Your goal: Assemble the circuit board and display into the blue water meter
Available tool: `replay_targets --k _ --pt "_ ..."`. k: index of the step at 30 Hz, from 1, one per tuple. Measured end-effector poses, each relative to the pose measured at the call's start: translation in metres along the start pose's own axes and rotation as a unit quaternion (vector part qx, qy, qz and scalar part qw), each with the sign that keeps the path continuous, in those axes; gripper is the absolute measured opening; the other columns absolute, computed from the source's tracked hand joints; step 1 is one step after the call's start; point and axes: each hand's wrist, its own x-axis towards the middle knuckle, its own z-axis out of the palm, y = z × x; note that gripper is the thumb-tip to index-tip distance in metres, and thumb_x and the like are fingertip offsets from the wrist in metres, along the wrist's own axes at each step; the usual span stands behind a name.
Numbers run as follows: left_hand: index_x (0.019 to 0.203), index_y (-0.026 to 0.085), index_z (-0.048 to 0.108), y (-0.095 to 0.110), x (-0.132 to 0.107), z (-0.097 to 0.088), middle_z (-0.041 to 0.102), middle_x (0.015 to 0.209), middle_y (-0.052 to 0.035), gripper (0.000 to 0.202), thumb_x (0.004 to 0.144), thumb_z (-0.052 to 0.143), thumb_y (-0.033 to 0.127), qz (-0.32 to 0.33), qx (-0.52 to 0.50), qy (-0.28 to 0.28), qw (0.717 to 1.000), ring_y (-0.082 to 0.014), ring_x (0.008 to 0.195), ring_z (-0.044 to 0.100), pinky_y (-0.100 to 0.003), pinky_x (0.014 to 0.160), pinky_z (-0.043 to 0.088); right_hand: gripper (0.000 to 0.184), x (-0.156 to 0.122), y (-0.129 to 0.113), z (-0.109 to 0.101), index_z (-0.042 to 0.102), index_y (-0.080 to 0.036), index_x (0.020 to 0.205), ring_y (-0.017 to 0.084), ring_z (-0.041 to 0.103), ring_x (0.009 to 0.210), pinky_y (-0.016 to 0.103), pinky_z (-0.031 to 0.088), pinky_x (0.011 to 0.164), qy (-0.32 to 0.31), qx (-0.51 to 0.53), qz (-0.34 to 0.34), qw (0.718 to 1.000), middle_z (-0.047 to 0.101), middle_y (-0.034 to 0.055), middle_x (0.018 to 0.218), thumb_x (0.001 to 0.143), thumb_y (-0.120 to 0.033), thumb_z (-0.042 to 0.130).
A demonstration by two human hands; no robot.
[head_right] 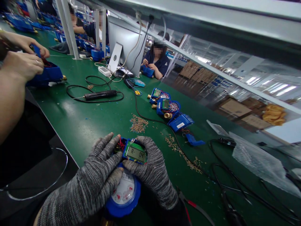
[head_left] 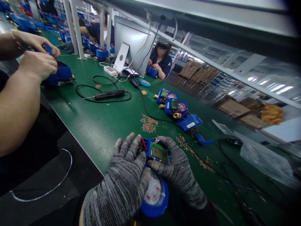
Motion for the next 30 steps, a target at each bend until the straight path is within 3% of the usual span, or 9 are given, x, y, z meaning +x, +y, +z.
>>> replay_targets --k 4,11,15,18,21,26,28,30 --pt "0.122 0.006 0.069 -0.008 0.003 -0.004 0.050 0.145 -0.0309 0.041 0.097 0.043 0.027 0.005 -0.041 -0.019 0.999 -0.0505 0.138 0.043 -0.078 0.103 0.041 0.057 -0.002 0.002 -0.001 0.063 -0.024 0.113 0.026 0.070 0.099 0.039 0.063 0.082 -0.006 -0.003 -0.006 1.000 0.070 0.0067 0.110 0.073 -0.060 0.082" --pt "0.120 0.022 0.071 -0.031 0.009 0.007 0.038 0.157 -0.0191 0.037 0.099 0.048 0.043 -0.016 -0.130 -0.110 0.985 -0.0426 0.150 0.027 -0.072 0.118 0.022 0.064 -0.005 0.011 -0.002 0.060 -0.022 0.119 0.030 0.069 0.106 0.048 0.060 0.090 -0.004 -0.033 -0.023 0.999 0.068 0.0114 0.117 0.077 -0.067 0.076" --pt "0.123 0.028 0.069 -0.041 0.017 0.001 0.039 0.157 -0.0145 0.038 0.100 0.046 0.046 0.016 -0.139 -0.142 0.980 -0.0379 0.151 0.026 -0.070 0.120 0.017 0.064 -0.001 0.007 -0.002 0.061 -0.019 0.117 0.030 0.070 0.104 0.046 0.062 0.087 -0.014 -0.026 -0.031 0.999 0.069 0.0124 0.115 0.077 -0.067 0.076" --pt "0.124 0.028 0.069 -0.045 0.018 -0.003 0.042 0.155 -0.0160 0.036 0.100 0.047 0.044 0.035 -0.143 -0.151 0.978 -0.0374 0.150 0.029 -0.069 0.120 0.020 0.064 0.001 0.003 -0.001 0.062 -0.017 0.116 0.031 0.069 0.104 0.047 0.062 0.088 -0.017 -0.030 -0.024 0.999 0.069 0.0136 0.114 0.073 -0.060 0.081" --pt "0.119 0.023 0.071 -0.046 0.011 -0.001 0.045 0.152 -0.0185 0.033 0.099 0.051 0.039 0.035 -0.176 -0.103 0.978 -0.0380 0.148 0.032 -0.067 0.118 0.029 0.061 0.003 -0.001 0.000 0.063 -0.017 0.116 0.031 0.069 0.104 0.049 0.060 0.089 -0.021 -0.028 -0.008 0.999 0.068 0.0128 0.114 0.070 -0.050 0.086" --pt "0.105 0.021 0.069 -0.050 0.001 0.005 0.062 0.134 -0.0113 0.015 0.092 0.063 0.024 -0.052 -0.252 0.100 0.961 -0.0266 0.130 0.056 -0.051 0.110 0.049 0.058 0.001 -0.006 -0.002 0.064 -0.020 0.114 0.031 0.069 0.103 0.049 0.060 0.088 -0.029 -0.006 0.021 0.999 0.069 0.0105 0.114 0.068 -0.047 0.086" --pt "0.115 0.022 0.064 -0.053 0.003 0.005 0.063 0.133 -0.0095 0.027 0.089 0.068 0.021 -0.069 -0.258 0.126 0.955 -0.0234 0.126 0.059 -0.047 0.109 0.050 0.060 -0.001 -0.005 -0.002 0.063 -0.021 0.115 0.031 0.068 0.103 0.052 0.059 0.088 -0.029 -0.007 0.031 0.999 0.069 0.0104 0.113 0.067 -0.047 0.087" --pt "0.131 0.024 0.057 -0.055 0.010 0.003 0.061 0.137 -0.0090 0.046 0.087 0.071 0.025 -0.039 -0.265 0.099 0.958 -0.0243 0.129 0.057 -0.049 0.113 0.047 0.060 -0.002 -0.005 -0.001 0.063 -0.021 0.116 0.031 0.068 0.104 0.052 0.059 0.089 -0.027 -0.010 0.028 0.999 0.068 0.0103 0.114 0.067 -0.046 0.087"
